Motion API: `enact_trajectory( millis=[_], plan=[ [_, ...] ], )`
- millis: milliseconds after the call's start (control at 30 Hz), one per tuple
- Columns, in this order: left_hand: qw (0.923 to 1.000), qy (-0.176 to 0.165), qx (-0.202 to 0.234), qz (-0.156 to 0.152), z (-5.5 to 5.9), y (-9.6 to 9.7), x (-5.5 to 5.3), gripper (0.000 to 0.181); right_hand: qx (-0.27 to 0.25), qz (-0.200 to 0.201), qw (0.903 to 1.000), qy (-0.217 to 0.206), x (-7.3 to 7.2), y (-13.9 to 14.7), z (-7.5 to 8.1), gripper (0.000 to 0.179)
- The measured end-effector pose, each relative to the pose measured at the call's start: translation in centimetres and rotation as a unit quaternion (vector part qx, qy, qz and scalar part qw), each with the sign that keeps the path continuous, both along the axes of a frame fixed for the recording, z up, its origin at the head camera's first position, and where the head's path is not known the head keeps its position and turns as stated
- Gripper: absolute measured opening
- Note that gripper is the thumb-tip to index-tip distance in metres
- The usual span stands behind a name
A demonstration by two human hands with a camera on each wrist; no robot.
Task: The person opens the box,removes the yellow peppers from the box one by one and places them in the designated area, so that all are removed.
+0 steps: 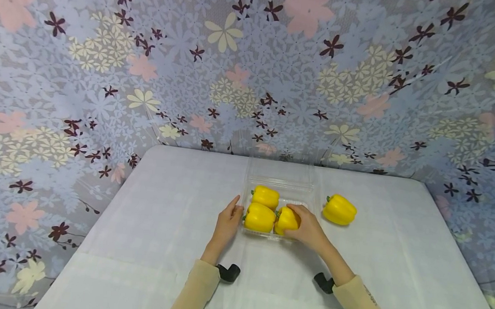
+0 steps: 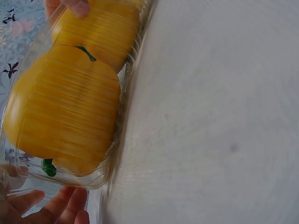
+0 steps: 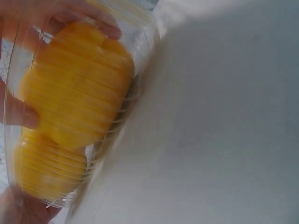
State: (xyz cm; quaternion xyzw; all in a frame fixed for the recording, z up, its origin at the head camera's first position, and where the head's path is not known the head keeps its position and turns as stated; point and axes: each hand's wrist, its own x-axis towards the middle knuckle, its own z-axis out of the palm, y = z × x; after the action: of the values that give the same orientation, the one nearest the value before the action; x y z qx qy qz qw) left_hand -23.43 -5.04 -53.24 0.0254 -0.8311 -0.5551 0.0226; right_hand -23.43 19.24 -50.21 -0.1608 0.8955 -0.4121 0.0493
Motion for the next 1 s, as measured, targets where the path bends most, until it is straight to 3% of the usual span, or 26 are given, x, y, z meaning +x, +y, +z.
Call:
enact_trajectory(
  millis=[267,733,1000],
  plan=[
    [1.0000,0.002,0.002,-0.007,-0.1,-0.2,0.1,0.046,0.009,-0.001,0.9999,-0.011,-0.2,0.1,0.1,0.072],
    [0.9999,0.006,-0.004,-0.009,0.1,-0.4,0.3,0.046,0.000,-0.011,0.9999,0.009,0.2,0.0,-0.1,0.072],
    [0.9999,-0.001,-0.007,-0.007,-0.2,-0.6,0.6,0.046,0.005,-0.022,0.9995,0.023,0.3,0.1,1.3,0.073]
  ],
)
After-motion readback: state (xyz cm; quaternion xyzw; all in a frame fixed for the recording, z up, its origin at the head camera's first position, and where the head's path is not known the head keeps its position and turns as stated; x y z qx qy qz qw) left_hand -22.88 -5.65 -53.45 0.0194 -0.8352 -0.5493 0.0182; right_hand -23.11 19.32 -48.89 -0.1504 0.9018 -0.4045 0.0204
